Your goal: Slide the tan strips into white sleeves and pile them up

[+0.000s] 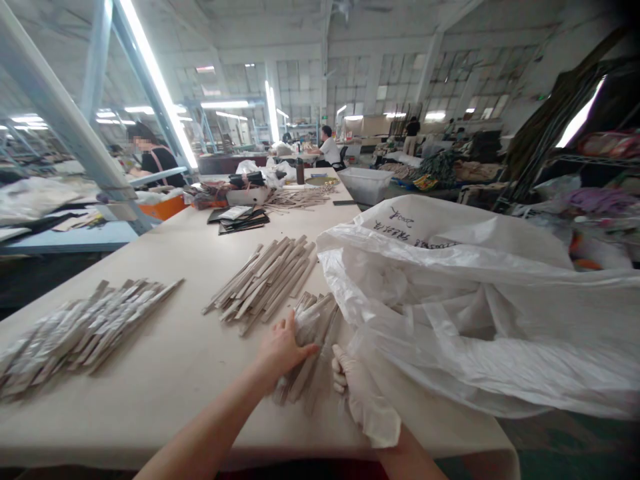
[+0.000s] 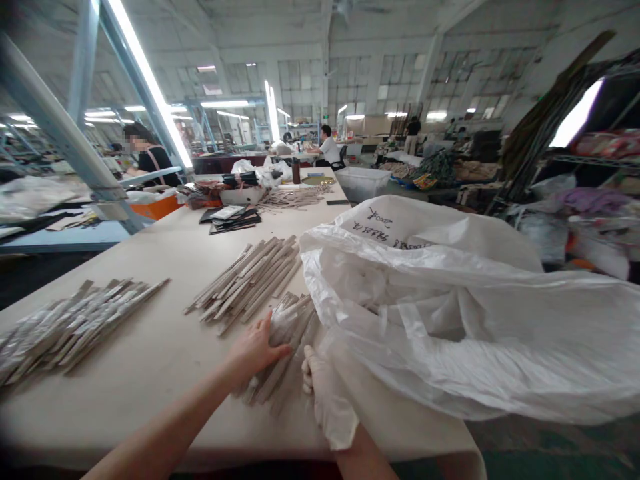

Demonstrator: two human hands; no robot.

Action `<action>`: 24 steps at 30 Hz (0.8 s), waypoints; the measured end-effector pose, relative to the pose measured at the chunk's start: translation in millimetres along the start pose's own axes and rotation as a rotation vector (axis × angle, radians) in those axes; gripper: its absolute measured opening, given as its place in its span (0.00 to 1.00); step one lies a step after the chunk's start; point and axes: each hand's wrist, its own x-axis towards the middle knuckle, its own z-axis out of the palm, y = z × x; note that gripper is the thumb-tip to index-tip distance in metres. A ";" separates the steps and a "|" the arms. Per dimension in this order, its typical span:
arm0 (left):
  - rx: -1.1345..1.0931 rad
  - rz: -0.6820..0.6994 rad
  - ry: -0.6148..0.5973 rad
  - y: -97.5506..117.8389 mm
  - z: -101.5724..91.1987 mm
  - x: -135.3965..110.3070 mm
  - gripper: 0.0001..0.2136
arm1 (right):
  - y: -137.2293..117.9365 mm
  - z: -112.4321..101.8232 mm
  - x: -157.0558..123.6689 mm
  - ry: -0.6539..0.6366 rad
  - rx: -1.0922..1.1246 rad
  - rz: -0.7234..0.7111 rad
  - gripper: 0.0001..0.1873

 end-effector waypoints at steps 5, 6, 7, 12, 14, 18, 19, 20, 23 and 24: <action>0.077 0.090 -0.079 1.4 18.7 -18.9 0.47 | 2.6 6.5 3.2 -0.211 -0.138 0.119 0.16; 0.086 0.092 -0.101 -2.1 16.9 -23.9 0.47 | 2.3 6.7 1.8 -0.261 -0.160 0.147 0.14; 0.095 0.087 -0.122 -6.4 14.1 -28.6 0.47 | 2.4 7.4 0.4 -0.307 -0.178 0.170 0.13; 0.104 0.028 -0.135 -22.4 2.5 -44.6 0.49 | 11.0 25.3 -2.9 -0.434 -0.241 0.232 0.10; 0.110 0.004 -0.111 -23.1 2.6 -47.7 0.49 | 16.3 33.3 -2.6 -0.450 -0.245 0.244 0.12; 0.106 -0.013 -0.070 -26.7 6.1 -51.8 0.44 | 26.2 30.7 1.1 -0.500 -0.215 0.309 0.18; 0.099 -0.019 -0.062 -29.8 6.6 -53.2 0.42 | 27.9 25.8 3.4 -0.508 -0.172 0.336 0.20; 0.090 -0.029 -0.053 -33.9 6.4 -54.9 0.41 | 29.1 19.9 6.3 -0.521 -0.127 0.370 0.22; 0.054 -0.049 -0.028 -54.0 -0.9 -62.7 0.40 | 28.2 0.2 16.4 -0.549 -0.001 0.391 0.22; 0.043 -0.050 -0.015 -63.9 -7.1 -65.9 0.40 | 26.6 -5.7 19.2 -0.551 0.032 0.371 0.17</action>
